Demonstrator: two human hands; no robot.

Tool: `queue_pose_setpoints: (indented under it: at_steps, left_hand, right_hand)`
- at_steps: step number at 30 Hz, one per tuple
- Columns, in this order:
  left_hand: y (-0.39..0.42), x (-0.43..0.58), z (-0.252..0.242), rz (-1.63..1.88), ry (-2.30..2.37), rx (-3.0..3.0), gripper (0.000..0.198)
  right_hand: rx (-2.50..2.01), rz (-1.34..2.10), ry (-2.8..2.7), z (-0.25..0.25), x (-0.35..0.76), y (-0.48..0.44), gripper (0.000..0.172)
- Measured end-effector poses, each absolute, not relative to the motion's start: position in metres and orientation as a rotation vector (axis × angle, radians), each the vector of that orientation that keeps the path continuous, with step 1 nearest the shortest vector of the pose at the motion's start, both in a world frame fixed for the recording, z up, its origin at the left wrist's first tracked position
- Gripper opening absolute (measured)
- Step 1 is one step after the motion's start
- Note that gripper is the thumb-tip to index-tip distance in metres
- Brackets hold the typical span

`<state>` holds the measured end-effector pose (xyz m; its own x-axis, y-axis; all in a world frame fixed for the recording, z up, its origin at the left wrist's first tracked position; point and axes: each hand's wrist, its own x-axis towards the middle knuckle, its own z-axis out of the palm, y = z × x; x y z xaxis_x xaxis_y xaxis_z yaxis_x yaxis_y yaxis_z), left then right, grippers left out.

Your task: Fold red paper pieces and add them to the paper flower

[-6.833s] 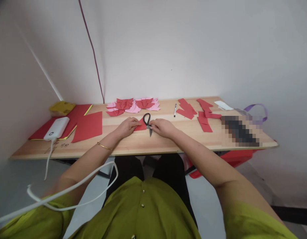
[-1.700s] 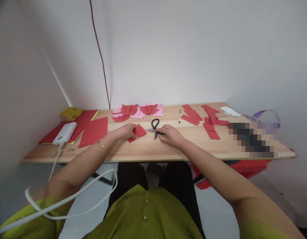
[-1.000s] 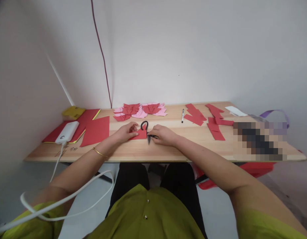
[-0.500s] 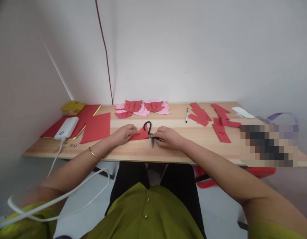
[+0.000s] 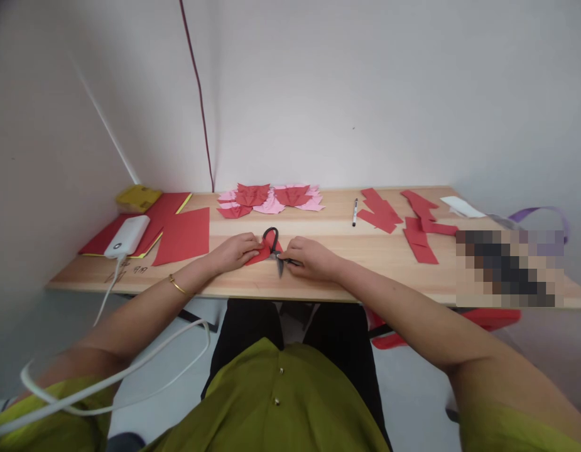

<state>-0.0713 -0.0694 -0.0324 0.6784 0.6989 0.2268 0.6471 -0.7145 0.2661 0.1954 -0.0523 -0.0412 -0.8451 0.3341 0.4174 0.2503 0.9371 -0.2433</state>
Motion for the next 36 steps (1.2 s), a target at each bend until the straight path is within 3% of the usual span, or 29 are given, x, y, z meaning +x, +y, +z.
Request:
queue_pose_setpoints:
  at_steps: [20,29,36]
  left_hand:
    - [-0.069,-0.07,-0.035,0.514,1.064,2.815,0.029]
    - [-0.072,-0.067,-0.03,0.497,1.103,2.801,0.017]
    - [-0.071,-0.067,-0.029,0.532,1.038,2.744,0.022]
  right_hand:
    - [-0.434,0.275,-2.577,-0.041,0.196,-0.063,0.028]
    - [-0.456,0.263,-2.579,-0.042,0.187,-0.064,0.029]
    - [-0.443,0.279,-2.577,-0.039,0.191,-0.069,0.028]
